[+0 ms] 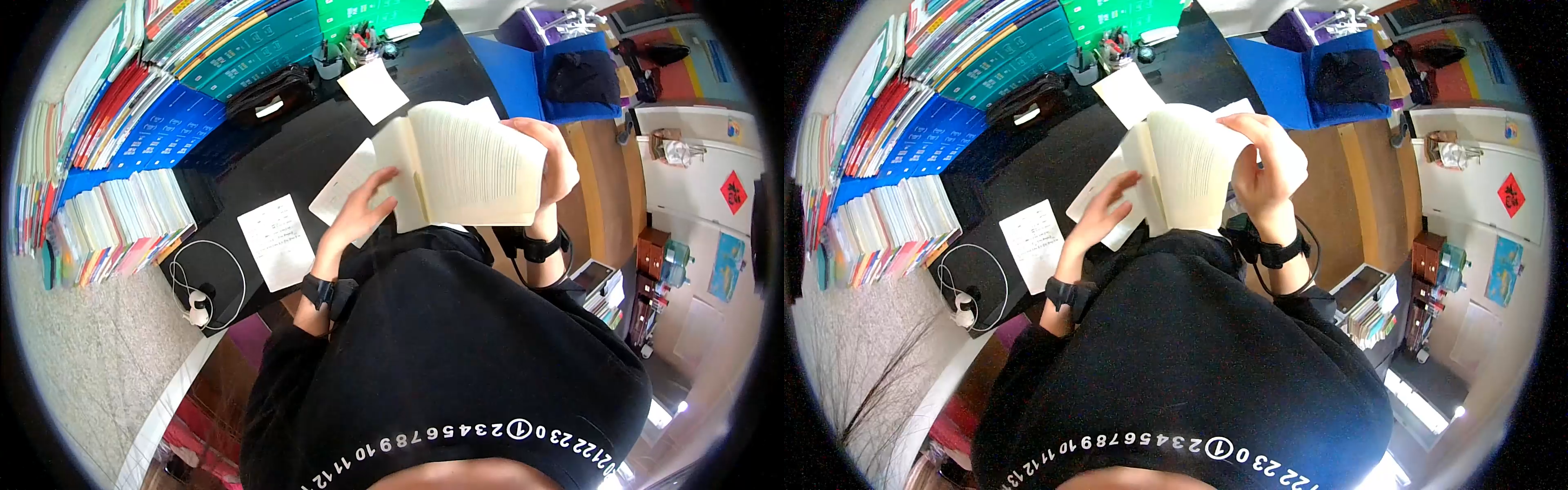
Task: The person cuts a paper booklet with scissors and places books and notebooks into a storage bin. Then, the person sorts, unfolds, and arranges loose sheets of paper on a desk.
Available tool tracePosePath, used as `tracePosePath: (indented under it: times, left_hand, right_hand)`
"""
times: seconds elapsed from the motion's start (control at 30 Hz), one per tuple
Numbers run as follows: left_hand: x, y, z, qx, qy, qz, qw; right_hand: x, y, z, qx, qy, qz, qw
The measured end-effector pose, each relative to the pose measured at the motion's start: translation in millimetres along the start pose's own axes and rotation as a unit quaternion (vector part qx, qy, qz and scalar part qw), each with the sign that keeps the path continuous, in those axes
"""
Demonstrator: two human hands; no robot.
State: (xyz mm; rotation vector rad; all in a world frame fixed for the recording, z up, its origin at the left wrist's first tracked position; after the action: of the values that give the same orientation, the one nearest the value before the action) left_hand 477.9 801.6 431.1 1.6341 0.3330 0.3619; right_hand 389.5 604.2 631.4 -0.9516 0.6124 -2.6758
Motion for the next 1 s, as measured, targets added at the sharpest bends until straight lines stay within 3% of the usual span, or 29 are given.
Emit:
tracePosePath:
  times: [0.1,0.13,0.17,0.23,0.33,0.37,0.47,0.63,0.73,0.87,1.0]
  left_hand:
    - [-31.1,-33.1,2.8,0.081,-0.017,-0.097,0.992]
    - [-39.0,-34.4,1.0,0.101,0.007,-0.187,0.977]
    - [-46.4,-28.2,-0.8,0.118,0.030,-0.274,0.954]
    - [-52.8,-31.1,0.5,0.103,0.043,-0.446,0.888]
    - [-50.2,-16.6,10.7,0.072,0.072,-0.489,0.866]
    - [-40.4,11.4,20.2,-0.030,0.043,-0.198,0.979]
    - [-34.1,-23.5,11.0,0.054,0.168,-0.524,0.834]
    - [-1.5,-17.6,11.2,0.051,0.300,-0.348,0.887]
    - [9.0,-20.0,5.6,0.015,0.307,-0.264,0.914]
    - [11.9,-17.5,0.9,-0.015,0.307,-0.190,0.932]
    - [6.4,-17.0,0.3,-0.008,0.323,-0.135,0.936]
  right_hand:
    - [0.4,-9.7,-9.0,-0.066,0.024,0.044,0.997]
    - [-2.8,-14.0,-12.2,-0.100,0.036,0.073,0.992]
    - [-9.7,-16.0,-16.9,-0.091,0.049,0.194,0.976]
    - [-14.1,-22.6,-28.3,-0.110,-0.009,0.169,0.979]
    - [-33.0,-29.5,-40.0,-0.114,-0.036,0.278,0.953]
    - [-37.1,-20.6,-47.4,-0.119,-0.039,0.251,0.960]
    - [-46.6,5.9,-68.1,-0.152,-0.013,0.176,0.973]
    - [-32.8,47.4,-85.1,-0.266,-0.022,0.231,0.936]
    - [-26.7,72.8,-87.8,-0.277,-0.062,0.160,0.946]
    - [-20.7,114.3,-104.9,-0.393,-0.050,0.151,0.906]
    - [-30.6,138.7,-141.9,-0.567,-0.039,0.306,0.764]
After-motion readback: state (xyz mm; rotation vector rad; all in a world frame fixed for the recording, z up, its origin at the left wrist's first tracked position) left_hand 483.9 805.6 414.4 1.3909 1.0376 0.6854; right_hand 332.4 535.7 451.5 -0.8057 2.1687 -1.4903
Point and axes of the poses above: each hand's wrist, its own z-axis towards the middle knuckle, its own x-axis out of the back of the hand, y = z × x, the point moved 4 cm from there along z, towards the middle knuckle, and after that the axes turned 7 degrees about -x, right-handed, at the moved point
